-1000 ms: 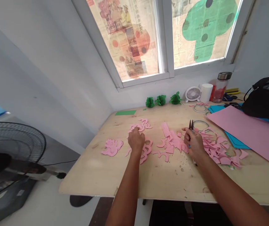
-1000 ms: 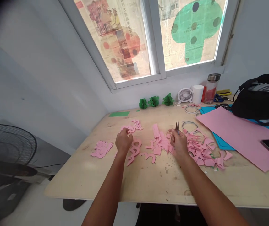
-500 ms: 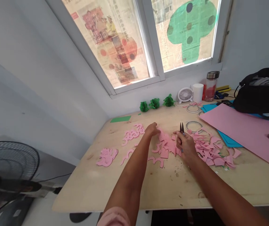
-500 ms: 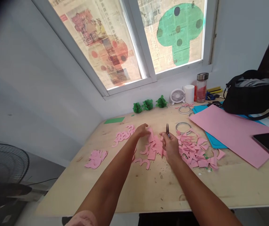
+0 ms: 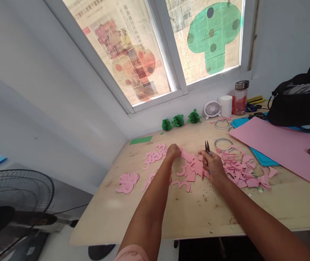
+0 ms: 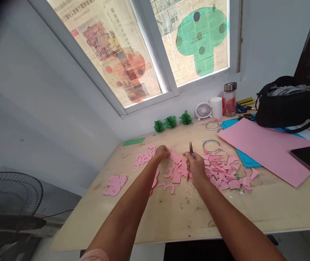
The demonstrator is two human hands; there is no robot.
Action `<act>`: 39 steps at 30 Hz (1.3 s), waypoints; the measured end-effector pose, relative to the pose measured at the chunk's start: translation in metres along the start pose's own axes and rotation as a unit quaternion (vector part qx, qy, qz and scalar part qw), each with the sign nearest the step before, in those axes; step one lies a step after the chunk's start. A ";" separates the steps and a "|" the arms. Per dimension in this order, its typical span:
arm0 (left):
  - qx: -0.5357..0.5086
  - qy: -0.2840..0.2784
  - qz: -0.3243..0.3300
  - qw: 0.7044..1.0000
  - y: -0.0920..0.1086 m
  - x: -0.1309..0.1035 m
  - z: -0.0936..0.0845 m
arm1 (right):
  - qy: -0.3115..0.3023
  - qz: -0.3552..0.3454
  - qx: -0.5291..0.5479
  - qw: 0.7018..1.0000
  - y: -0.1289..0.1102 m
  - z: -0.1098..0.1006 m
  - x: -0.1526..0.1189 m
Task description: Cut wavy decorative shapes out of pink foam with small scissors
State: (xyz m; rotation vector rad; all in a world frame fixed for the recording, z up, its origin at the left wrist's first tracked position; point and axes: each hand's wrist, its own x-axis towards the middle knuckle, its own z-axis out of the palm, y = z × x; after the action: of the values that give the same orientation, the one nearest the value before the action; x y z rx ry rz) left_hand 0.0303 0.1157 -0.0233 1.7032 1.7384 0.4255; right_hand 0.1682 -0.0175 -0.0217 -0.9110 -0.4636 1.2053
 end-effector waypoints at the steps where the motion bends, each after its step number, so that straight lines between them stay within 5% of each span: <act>1: -0.013 0.004 0.002 1.000 0.000 -0.003 -0.002 | -0.002 -0.001 -0.001 1.000 0.001 -0.001 0.001; 10: -0.198 0.015 0.093 0.976 0.012 -0.043 -0.044 | -0.007 -0.020 -0.028 0.999 0.003 -0.002 0.000; 15: -0.282 -0.005 0.140 0.949 0.020 -0.064 -0.050 | -0.025 -0.012 -0.053 0.998 0.002 0.000 -0.004; 19: -0.336 -0.009 0.152 0.929 0.021 -0.071 -0.045 | -0.017 -0.014 -0.068 0.997 0.004 0.001 -0.002; 23: -0.465 -0.008 0.133 0.875 0.016 -0.079 -0.030 | 0.014 -0.037 -0.089 0.995 0.008 0.000 0.001; 29: -0.456 -0.142 0.103 0.873 0.010 -0.092 0.011 | 0.030 -0.054 -0.137 0.989 0.012 0.000 0.003; 33: -0.470 -0.079 0.095 0.874 0.010 -0.090 0.025 | 0.035 -0.063 -0.172 0.983 0.013 0.001 0.002; 39: -0.551 -0.018 0.060 0.832 0.006 -0.083 0.023 | 0.102 -0.099 -0.204 0.969 0.012 -0.011 0.011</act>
State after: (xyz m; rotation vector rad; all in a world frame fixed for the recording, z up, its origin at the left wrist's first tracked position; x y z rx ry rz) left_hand 0.0450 0.0310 -0.0176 0.9221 0.9573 1.1645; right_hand 0.1727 -0.0102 -0.0391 -1.2939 -0.6343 0.8345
